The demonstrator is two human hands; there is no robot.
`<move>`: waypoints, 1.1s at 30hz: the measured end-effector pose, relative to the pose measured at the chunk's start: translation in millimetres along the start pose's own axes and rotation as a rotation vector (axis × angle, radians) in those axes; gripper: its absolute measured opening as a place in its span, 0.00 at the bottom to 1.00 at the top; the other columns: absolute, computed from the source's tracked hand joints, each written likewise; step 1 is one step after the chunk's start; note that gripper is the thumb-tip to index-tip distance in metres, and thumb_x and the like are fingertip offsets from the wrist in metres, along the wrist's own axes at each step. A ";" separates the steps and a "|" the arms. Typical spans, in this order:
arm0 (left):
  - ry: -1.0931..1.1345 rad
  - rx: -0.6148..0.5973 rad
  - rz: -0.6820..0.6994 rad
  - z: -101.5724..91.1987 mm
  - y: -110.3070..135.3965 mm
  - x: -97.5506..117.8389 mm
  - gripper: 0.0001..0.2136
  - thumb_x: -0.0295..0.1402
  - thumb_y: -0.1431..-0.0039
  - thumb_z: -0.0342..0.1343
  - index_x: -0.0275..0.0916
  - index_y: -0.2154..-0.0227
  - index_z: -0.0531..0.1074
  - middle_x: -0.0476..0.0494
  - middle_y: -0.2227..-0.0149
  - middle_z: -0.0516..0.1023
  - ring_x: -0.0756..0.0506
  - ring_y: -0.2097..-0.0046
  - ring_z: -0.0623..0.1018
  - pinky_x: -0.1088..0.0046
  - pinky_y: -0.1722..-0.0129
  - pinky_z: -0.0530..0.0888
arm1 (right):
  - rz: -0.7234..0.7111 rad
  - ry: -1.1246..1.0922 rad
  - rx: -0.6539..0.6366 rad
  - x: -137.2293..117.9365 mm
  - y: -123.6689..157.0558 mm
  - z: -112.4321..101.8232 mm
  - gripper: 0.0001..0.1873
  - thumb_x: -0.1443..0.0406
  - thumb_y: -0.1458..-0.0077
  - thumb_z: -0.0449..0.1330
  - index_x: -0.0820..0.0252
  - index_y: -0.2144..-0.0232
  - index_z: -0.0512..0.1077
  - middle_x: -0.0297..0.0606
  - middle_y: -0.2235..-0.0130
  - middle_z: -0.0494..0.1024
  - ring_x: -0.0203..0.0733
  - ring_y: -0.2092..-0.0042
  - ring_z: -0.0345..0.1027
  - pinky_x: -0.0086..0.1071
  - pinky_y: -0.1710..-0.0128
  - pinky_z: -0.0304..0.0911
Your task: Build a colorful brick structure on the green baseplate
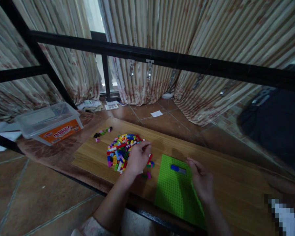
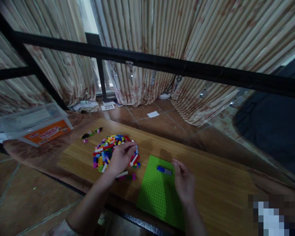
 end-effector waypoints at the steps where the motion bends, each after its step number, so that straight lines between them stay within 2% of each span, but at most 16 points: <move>1: 0.049 0.041 -0.009 -5.2 -2.9 -0.7 0.12 0.34 0.43 0.54 0.34 0.61 0.77 0.44 0.68 0.80 0.48 0.69 0.75 0.75 0.68 0.71 | -0.004 -0.012 0.024 -2.8 -0.2 -0.9 0.22 0.50 0.47 0.56 0.60 0.63 0.78 0.46 0.59 0.81 0.51 0.54 0.74 0.47 0.49 0.63; 5: 0.250 0.282 -0.048 -41.6 -13.9 1.6 0.12 0.35 0.48 0.58 0.35 0.63 0.77 0.45 0.69 0.79 0.49 0.69 0.75 0.76 0.68 0.71 | -0.011 -0.049 0.055 -13.4 3.7 7.5 0.22 0.51 0.46 0.56 0.61 0.62 0.77 0.46 0.60 0.81 0.50 0.55 0.74 0.45 0.49 0.63; 8: 0.383 0.489 -0.089 -78.5 -16.7 4.7 0.13 0.35 0.51 0.59 0.33 0.64 0.77 0.46 0.71 0.78 0.52 0.74 0.73 0.78 0.72 0.69 | -0.036 -0.032 0.031 -24.5 14.3 26.8 0.20 0.52 0.45 0.56 0.60 0.62 0.77 0.44 0.60 0.81 0.49 0.54 0.74 0.44 0.50 0.63; 11: 0.558 0.627 -0.125 -109.2 -14.2 4.7 0.13 0.35 0.54 0.61 0.33 0.66 0.77 0.48 0.72 0.76 0.55 0.77 0.70 0.79 0.74 0.67 | -0.165 -0.029 -0.097 -43.2 32.1 56.7 0.17 0.54 0.43 0.56 0.57 0.61 0.77 0.42 0.58 0.80 0.47 0.54 0.73 0.41 0.51 0.63; 14: 0.742 0.722 -0.152 -129.3 -9.1 1.8 0.14 0.34 0.58 0.64 0.33 0.67 0.76 0.50 0.74 0.74 0.57 0.77 0.69 0.81 0.75 0.65 | -0.350 -0.002 -0.289 -68.1 51.3 90.3 0.14 0.58 0.41 0.54 0.56 0.60 0.76 0.40 0.59 0.79 0.44 0.55 0.71 0.39 0.52 0.63; 17: 0.825 0.760 -0.163 -140.4 -5.3 1.1 0.13 0.32 0.60 0.64 0.33 0.68 0.76 0.51 0.75 0.74 0.58 0.78 0.68 0.82 0.75 0.65 | -0.506 0.081 -0.432 -95.2 63.0 121.8 0.12 0.63 0.40 0.53 0.54 0.58 0.75 0.38 0.58 0.78 0.43 0.55 0.69 0.38 0.53 0.63; 20: 0.866 0.752 -0.177 -146.1 -3.8 1.8 0.13 0.31 0.61 0.64 0.32 0.69 0.76 0.50 0.75 0.74 0.58 0.78 0.69 0.82 0.75 0.65 | -0.631 0.203 -0.533 -120.3 65.2 152.3 0.15 0.69 0.41 0.53 0.54 0.55 0.75 0.39 0.57 0.76 0.45 0.53 0.66 0.40 0.51 0.62; 24: 0.897 0.742 -0.193 -152.5 -2.6 0.5 0.13 0.30 0.61 0.65 0.32 0.69 0.76 0.50 0.75 0.74 0.58 0.77 0.69 0.83 0.75 0.66 | -0.767 0.339 -0.666 -139.6 61.8 186.2 0.19 0.75 0.46 0.54 0.54 0.57 0.77 0.41 0.58 0.75 0.46 0.53 0.64 0.40 0.51 0.62; 28: 0.903 0.757 -0.191 -158.7 -1.4 -2.6 0.13 0.30 0.60 0.64 0.32 0.68 0.76 0.50 0.75 0.74 0.58 0.77 0.69 0.83 0.76 0.66 | -0.804 0.397 -0.724 -141.0 55.9 200.8 0.20 0.76 0.52 0.58 0.55 0.58 0.77 0.40 0.58 0.75 0.46 0.53 0.64 0.40 0.50 0.62; 33: 0.914 0.741 -0.212 -156.4 -2.2 -2.7 0.12 0.30 0.60 0.65 0.32 0.68 0.76 0.49 0.74 0.74 0.58 0.77 0.69 0.83 0.75 0.66 | -0.790 0.409 -0.735 -137.6 54.1 206.5 0.17 0.73 0.53 0.61 0.55 0.59 0.77 0.39 0.58 0.76 0.47 0.53 0.65 0.42 0.49 0.61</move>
Point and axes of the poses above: each hand's wrist, its own y-axis away from the middle knuckle, its own z-axis out of the palm, x = y × z, the point moved 4 cm from there along -y, towards the middle knuckle
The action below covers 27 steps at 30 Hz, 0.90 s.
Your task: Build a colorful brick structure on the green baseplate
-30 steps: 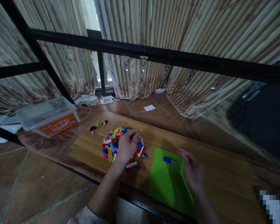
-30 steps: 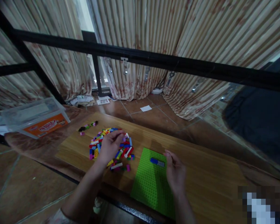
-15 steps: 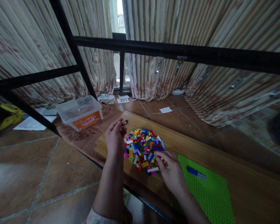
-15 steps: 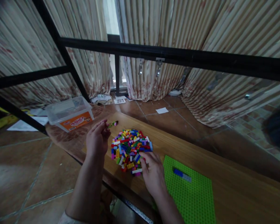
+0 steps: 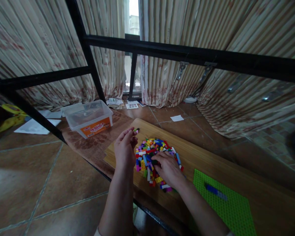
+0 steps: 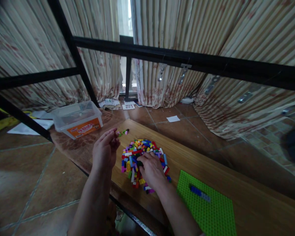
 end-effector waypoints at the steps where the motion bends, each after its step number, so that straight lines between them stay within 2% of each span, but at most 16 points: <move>1: -0.005 -0.002 0.000 1.0 0.7 -0.5 0.12 0.30 0.60 0.65 0.32 0.69 0.77 0.49 0.74 0.74 0.58 0.77 0.69 0.83 0.75 0.66 | 0.007 -0.008 0.007 -0.4 -0.5 -0.1 0.16 0.73 0.52 0.61 0.55 0.60 0.77 0.39 0.58 0.76 0.47 0.53 0.65 0.42 0.49 0.61; 4: -0.038 -0.019 0.010 4.0 3.2 -1.7 0.11 0.30 0.59 0.64 0.32 0.69 0.77 0.50 0.74 0.74 0.58 0.77 0.68 0.83 0.75 0.66 | 0.050 -0.097 0.071 -1.9 1.3 -7.8 0.14 0.71 0.49 0.60 0.55 0.60 0.76 0.40 0.57 0.76 0.48 0.51 0.66 0.44 0.48 0.60; 8: -0.176 -0.121 -0.018 12.3 8.7 -8.3 0.12 0.33 0.57 0.64 0.33 0.68 0.77 0.49 0.73 0.75 0.56 0.76 0.69 0.81 0.74 0.66 | 0.212 -0.434 0.240 7.6 29.4 -35.6 0.14 0.63 0.45 0.58 0.53 0.55 0.72 0.38 0.54 0.76 0.44 0.53 0.69 0.42 0.50 0.63; 11: -0.348 -0.286 -0.075 26.2 18.7 -24.7 0.13 0.37 0.56 0.64 0.34 0.68 0.78 0.48 0.73 0.75 0.55 0.75 0.69 0.80 0.73 0.66 | 0.476 -0.771 0.376 34.5 76.8 -53.8 0.16 0.58 0.46 0.60 0.53 0.55 0.73 0.38 0.59 0.79 0.44 0.57 0.73 0.40 0.54 0.67; 12: -0.402 -0.347 -0.090 31.9 24.0 -32.9 0.13 0.37 0.55 0.64 0.34 0.69 0.78 0.47 0.73 0.76 0.54 0.75 0.70 0.79 0.73 0.66 | 0.549 -0.900 0.423 45.5 95.1 -57.6 0.16 0.57 0.47 0.61 0.53 0.56 0.73 0.38 0.59 0.80 0.45 0.57 0.74 0.41 0.52 0.67; 14: -0.490 -0.471 -0.117 43.4 38.2 -52.7 0.12 0.38 0.53 0.63 0.34 0.70 0.78 0.47 0.73 0.76 0.53 0.74 0.70 0.78 0.72 0.66 | 0.618 -1.140 0.588 68.6 131.2 -65.7 0.13 0.58 0.47 0.61 0.53 0.60 0.75 0.39 0.57 0.80 0.46 0.56 0.75 0.44 0.51 0.67; 15: -0.526 -0.535 -0.126 48.8 47.3 -63.7 0.11 0.38 0.52 0.62 0.35 0.70 0.78 0.47 0.73 0.76 0.52 0.73 0.71 0.78 0.72 0.67 | 0.655 -1.219 0.621 79.9 147.0 -68.0 0.11 0.58 0.48 0.61 0.53 0.62 0.76 0.39 0.57 0.80 0.46 0.57 0.75 0.44 0.51 0.68; 17: -0.599 -0.678 -0.135 58.3 68.9 -86.4 0.10 0.38 0.48 0.59 0.35 0.69 0.78 0.47 0.73 0.76 0.51 0.72 0.71 0.77 0.72 0.67 | 0.741 -1.283 0.710 101.8 174.7 -74.0 0.10 0.58 0.50 0.62 0.54 0.65 0.77 0.39 0.62 0.80 0.44 0.60 0.76 0.42 0.55 0.71; 20: -0.730 -0.875 -0.106 66.5 104.0 -116.2 0.10 0.36 0.44 0.54 0.37 0.66 0.78 0.48 0.73 0.77 0.50 0.71 0.73 0.76 0.70 0.68 | 0.828 -1.266 0.782 126.9 203.3 -85.0 0.13 0.57 0.51 0.63 0.55 0.63 0.77 0.38 0.65 0.79 0.41 0.65 0.75 0.38 0.61 0.73; 23: -0.905 -0.978 -0.067 68.2 130.4 -138.5 0.11 0.34 0.42 0.52 0.38 0.63 0.78 0.46 0.70 0.79 0.48 0.68 0.75 0.74 0.68 0.69 | 0.906 -1.081 0.780 143.0 223.8 -94.8 0.17 0.56 0.53 0.63 0.57 0.61 0.77 0.37 0.68 0.79 0.39 0.70 0.72 0.35 0.67 0.71; 25: -1.029 -1.007 -0.034 68.8 140.8 -149.1 0.12 0.34 0.42 0.51 0.38 0.61 0.78 0.44 0.67 0.80 0.47 0.67 0.76 0.74 0.67 0.70 | 0.951 -0.854 0.692 149.6 233.6 -97.5 0.18 0.55 0.53 0.61 0.58 0.61 0.77 0.37 0.70 0.78 0.40 0.72 0.71 0.36 0.69 0.70; 27: -1.123 -1.028 -0.005 70.7 147.8 -157.2 0.13 0.33 0.42 0.51 0.38 0.59 0.77 0.43 0.65 0.80 0.47 0.67 0.76 0.73 0.68 0.70 | 0.936 -0.620 0.569 153.0 237.9 -96.6 0.19 0.55 0.50 0.58 0.59 0.61 0.78 0.37 0.71 0.79 0.42 0.72 0.71 0.39 0.68 0.69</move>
Point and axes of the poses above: each hand's wrist, its own y-axis away from the middle knuckle, its own z-axis out of the palm, x = y × z, the point moved 4 cm from there along -y, towards the middle knuckle
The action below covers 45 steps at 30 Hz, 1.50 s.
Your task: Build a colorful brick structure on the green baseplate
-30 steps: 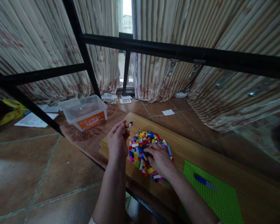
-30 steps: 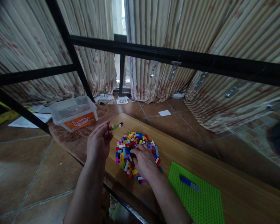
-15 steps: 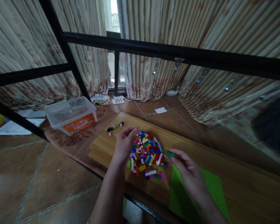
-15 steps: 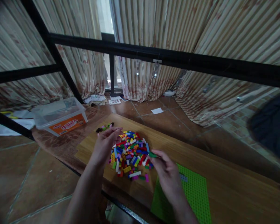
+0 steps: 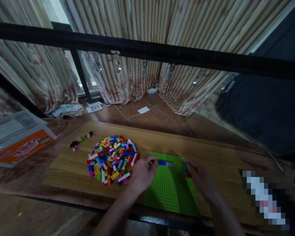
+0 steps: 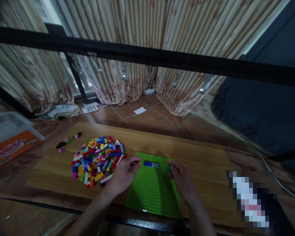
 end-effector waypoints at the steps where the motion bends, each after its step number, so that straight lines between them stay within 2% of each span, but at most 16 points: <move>1: -0.031 -0.010 -0.002 4.5 -0.9 0.8 0.13 0.32 0.41 0.50 0.38 0.58 0.76 0.43 0.65 0.80 0.47 0.67 0.76 0.73 0.67 0.70 | -0.050 0.096 -0.016 1.3 -0.2 0.8 0.18 0.56 0.49 0.56 0.59 0.62 0.78 0.38 0.70 0.80 0.43 0.70 0.72 0.40 0.66 0.68; 5: -0.105 -0.018 0.000 18.8 -4.9 4.0 0.13 0.31 0.41 0.50 0.38 0.56 0.75 0.43 0.64 0.80 0.47 0.66 0.77 0.72 0.65 0.71 | -0.183 0.254 -0.072 2.8 -0.6 13.0 0.17 0.60 0.48 0.54 0.58 0.60 0.77 0.40 0.65 0.81 0.45 0.64 0.74 0.42 0.59 0.66; 8: -0.159 -0.008 0.026 25.2 -7.6 5.2 0.13 0.29 0.42 0.50 0.39 0.55 0.74 0.41 0.59 0.79 0.47 0.64 0.77 0.71 0.62 0.71 | -0.188 0.226 -0.166 1.6 -0.9 24.8 0.17 0.62 0.47 0.54 0.58 0.57 0.73 0.37 0.68 0.80 0.43 0.67 0.73 0.38 0.64 0.66; 12: -0.220 -0.021 0.015 26.5 -10.2 3.3 0.14 0.27 0.42 0.50 0.38 0.54 0.74 0.39 0.56 0.79 0.46 0.63 0.78 0.70 0.60 0.72 | -0.206 0.194 -0.244 -3.8 0.0 30.7 0.11 0.62 0.48 0.56 0.57 0.63 0.74 0.35 0.68 0.80 0.42 0.66 0.73 0.36 0.64 0.65; 15: -0.233 -0.033 -0.003 24.7 -10.7 1.7 0.14 0.26 0.43 0.50 0.38 0.55 0.74 0.40 0.59 0.79 0.46 0.63 0.78 0.69 0.59 0.71 | -0.200 0.221 -0.167 -6.6 1.5 24.8 0.10 0.61 0.48 0.57 0.57 0.66 0.74 0.36 0.67 0.80 0.43 0.65 0.73 0.37 0.63 0.65; 18: -0.237 -0.041 -0.020 23.6 -10.0 0.1 0.14 0.26 0.43 0.50 0.38 0.55 0.73 0.40 0.60 0.79 0.45 0.62 0.78 0.69 0.58 0.71 | -0.161 0.258 -0.059 -6.2 5.9 17.7 0.12 0.58 0.50 0.59 0.58 0.64 0.74 0.37 0.67 0.79 0.43 0.66 0.73 0.37 0.63 0.66; 20: -0.247 -0.042 -0.024 23.0 -9.3 -0.7 0.15 0.25 0.42 0.49 0.38 0.54 0.73 0.39 0.58 0.79 0.44 0.60 0.78 0.69 0.57 0.71 | -0.145 0.297 -0.061 -5.0 10.7 18.5 0.14 0.58 0.51 0.60 0.58 0.63 0.74 0.37 0.68 0.79 0.42 0.68 0.72 0.37 0.65 0.66; 23: -0.262 -0.052 -0.021 22.1 -8.1 -1.4 0.15 0.24 0.42 0.48 0.38 0.55 0.73 0.38 0.58 0.79 0.43 0.58 0.78 0.67 0.57 0.71 | -0.164 0.418 -0.068 -4.1 18.1 25.2 0.14 0.61 0.52 0.61 0.58 0.61 0.74 0.37 0.68 0.78 0.42 0.68 0.71 0.36 0.66 0.65; 27: -0.267 -0.066 -0.039 19.9 -6.4 -2.1 0.15 0.23 0.42 0.47 0.38 0.55 0.73 0.38 0.59 0.80 0.43 0.59 0.79 0.67 0.56 0.71 | -0.245 0.573 0.013 -7.5 26.3 35.6 0.10 0.64 0.50 0.58 0.58 0.64 0.74 0.40 0.67 0.78 0.44 0.67 0.72 0.37 0.65 0.64; 33: -0.240 -0.057 -0.058 19.2 -4.3 -3.3 0.15 0.25 0.42 0.48 0.39 0.55 0.74 0.39 0.58 0.80 0.42 0.56 0.78 0.67 0.55 0.71 | -0.283 0.525 0.033 -21.7 39.6 63.9 0.12 0.62 0.47 0.55 0.56 0.60 0.71 0.37 0.67 0.79 0.43 0.69 0.73 0.34 0.69 0.63; 38: -0.237 -0.071 -0.054 21.0 -4.0 -6.3 0.16 0.24 0.43 0.48 0.39 0.54 0.74 0.39 0.56 0.79 0.42 0.54 0.78 0.66 0.53 0.71 | -0.313 0.570 0.083 -29.1 44.3 87.3 0.10 0.61 0.45 0.55 0.58 0.61 0.69 0.38 0.68 0.79 0.43 0.70 0.73 0.32 0.72 0.58; 41: -0.217 -0.067 -0.052 20.2 -3.9 -7.9 0.16 0.23 0.43 0.48 0.39 0.55 0.74 0.39 0.55 0.79 0.43 0.53 0.78 0.66 0.51 0.71 | -0.307 0.590 0.089 -28.4 43.5 90.8 0.08 0.60 0.44 0.56 0.57 0.64 0.69 0.38 0.69 0.78 0.43 0.70 0.73 0.32 0.72 0.57; 45: -0.173 -0.053 -0.050 17.8 -2.5 -7.4 0.16 0.23 0.42 0.48 0.39 0.54 0.74 0.39 0.55 0.79 0.43 0.53 0.78 0.67 0.51 0.71 | -0.295 0.517 0.049 -29.1 41.6 83.8 0.09 0.58 0.45 0.57 0.56 0.68 0.69 0.35 0.72 0.77 0.42 0.72 0.71 0.32 0.72 0.57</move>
Point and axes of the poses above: each hand's wrist, its own y-axis away from the middle knuckle, its own z-axis out of the palm, x = y × z, the point moved 4 cm from there along -y, towards the middle knuckle
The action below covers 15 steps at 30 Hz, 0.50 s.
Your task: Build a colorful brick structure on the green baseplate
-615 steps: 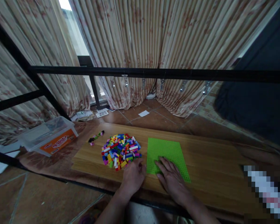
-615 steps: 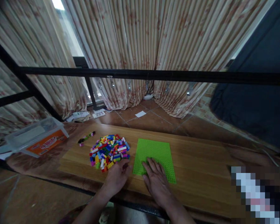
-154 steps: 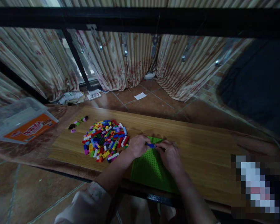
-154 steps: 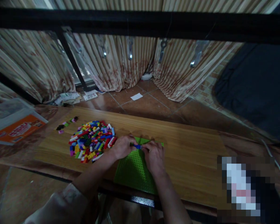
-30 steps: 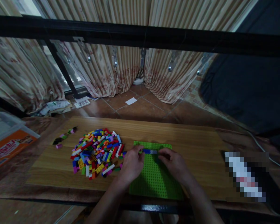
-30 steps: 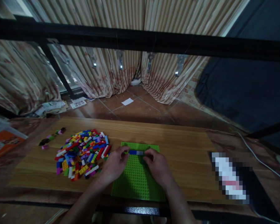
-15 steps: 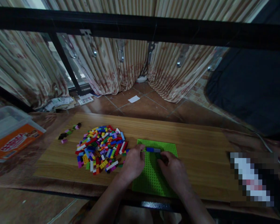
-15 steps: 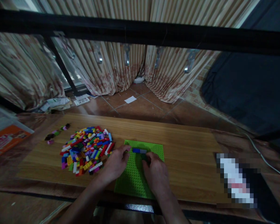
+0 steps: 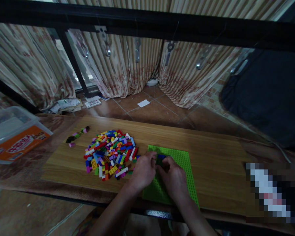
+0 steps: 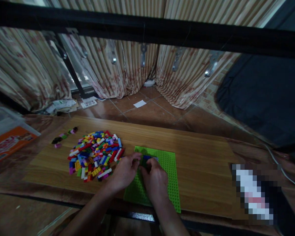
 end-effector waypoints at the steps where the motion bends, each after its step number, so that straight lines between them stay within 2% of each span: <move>1: 0.006 0.003 0.001 -0.7 0.6 0.3 0.16 0.23 0.42 0.47 0.39 0.54 0.74 0.39 0.55 0.79 0.43 0.53 0.78 0.67 0.51 0.71 | 0.000 -0.038 -0.011 1.3 -0.9 -2.7 0.09 0.57 0.44 0.56 0.56 0.68 0.69 0.36 0.71 0.78 0.42 0.72 0.71 0.32 0.71 0.58; 7: -0.025 -0.011 0.010 -2.5 2.7 1.1 0.15 0.23 0.42 0.48 0.38 0.56 0.74 0.39 0.59 0.80 0.42 0.58 0.79 0.68 0.56 0.72 | 0.016 -0.139 0.055 12.9 -7.9 -15.4 0.13 0.58 0.41 0.53 0.57 0.67 0.74 0.40 0.64 0.80 0.44 0.64 0.73 0.35 0.62 0.63; 15: -0.035 -0.033 -0.001 3.8 2.5 -1.0 0.14 0.23 0.42 0.49 0.38 0.56 0.74 0.41 0.57 0.80 0.45 0.55 0.79 0.71 0.55 0.73 | -0.036 -0.119 0.025 12.0 -7.3 -0.4 0.12 0.60 0.43 0.54 0.57 0.65 0.76 0.41 0.61 0.80 0.45 0.62 0.73 0.37 0.60 0.64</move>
Point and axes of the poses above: each hand's wrist, its own y-axis away from the middle knuckle, its own z-axis out of the palm, x = y × z, the point moved 4 cm from there along -y, towards the middle knuckle
